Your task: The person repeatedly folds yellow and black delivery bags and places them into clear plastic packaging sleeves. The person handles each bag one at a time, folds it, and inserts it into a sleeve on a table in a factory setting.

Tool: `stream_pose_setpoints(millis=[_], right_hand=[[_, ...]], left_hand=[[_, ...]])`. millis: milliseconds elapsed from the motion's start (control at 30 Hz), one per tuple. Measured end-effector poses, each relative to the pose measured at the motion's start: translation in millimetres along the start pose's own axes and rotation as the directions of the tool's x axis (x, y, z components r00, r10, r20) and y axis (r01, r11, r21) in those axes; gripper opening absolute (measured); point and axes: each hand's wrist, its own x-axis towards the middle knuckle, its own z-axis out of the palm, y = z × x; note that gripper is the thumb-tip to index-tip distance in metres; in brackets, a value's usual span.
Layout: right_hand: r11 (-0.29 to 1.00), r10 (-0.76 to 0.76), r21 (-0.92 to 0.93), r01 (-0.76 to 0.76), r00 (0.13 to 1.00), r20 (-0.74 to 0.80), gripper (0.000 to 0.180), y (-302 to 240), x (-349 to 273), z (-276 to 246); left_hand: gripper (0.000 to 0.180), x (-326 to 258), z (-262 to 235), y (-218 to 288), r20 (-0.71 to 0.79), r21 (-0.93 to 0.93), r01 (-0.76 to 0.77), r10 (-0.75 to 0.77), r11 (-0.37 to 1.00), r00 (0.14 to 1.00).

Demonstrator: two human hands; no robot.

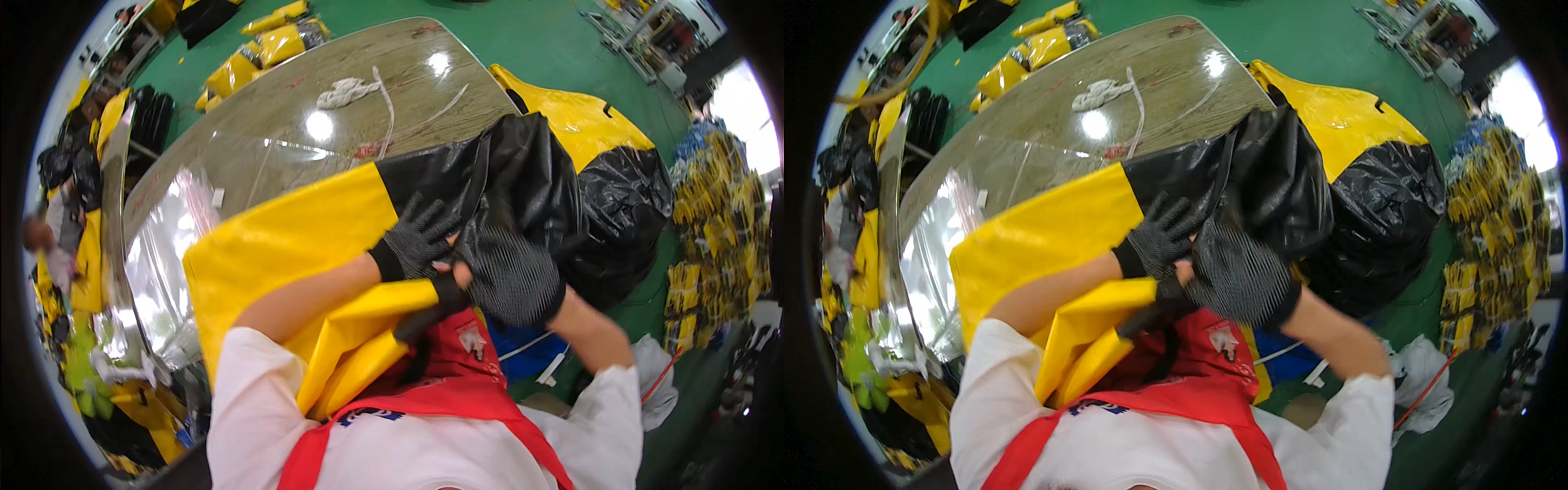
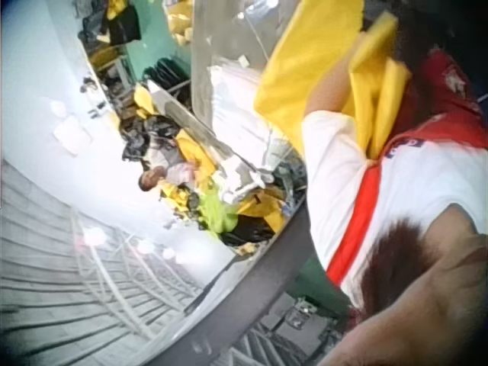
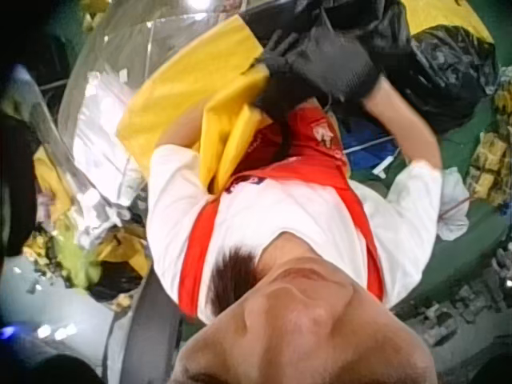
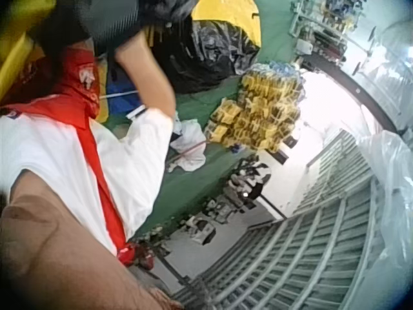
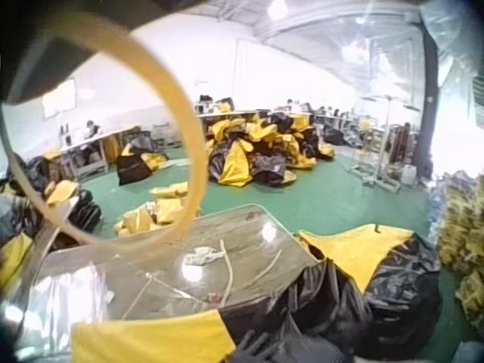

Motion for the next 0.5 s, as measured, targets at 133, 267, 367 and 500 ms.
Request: stream_pose_setpoints(millis=[133, 267, 367, 500], right_hand=[[0.992, 0.13, -0.1, -0.083, 0.655, 0.745, 0.037, 53, 123, 19], [0.98, 0.051, 0.086, -0.179, 0.643, 0.764, 0.042, 129, 118, 86], [0.925, 0.129, 0.129, -0.357, 0.615, 0.778, 0.038, 168, 96, 91], [0.881, 0.259, 0.064, -0.468, 0.591, 0.764, 0.035, 154, 105, 87]], left_hand=[[0.058, -4, 17, 17, 0.029, 0.026, 0.194, -0.194, 0.981, 0.98], [0.053, -83, -22, -15, 0.185, -0.09, 0.124, -0.106, 0.988, 0.977], [0.05, -193, -99, -39, 0.378, -0.122, 0.189, -0.131, 0.974, 0.917], [0.054, -346, -189, -11, 0.499, -0.497, 0.84, -0.721, 0.217, 0.482]])
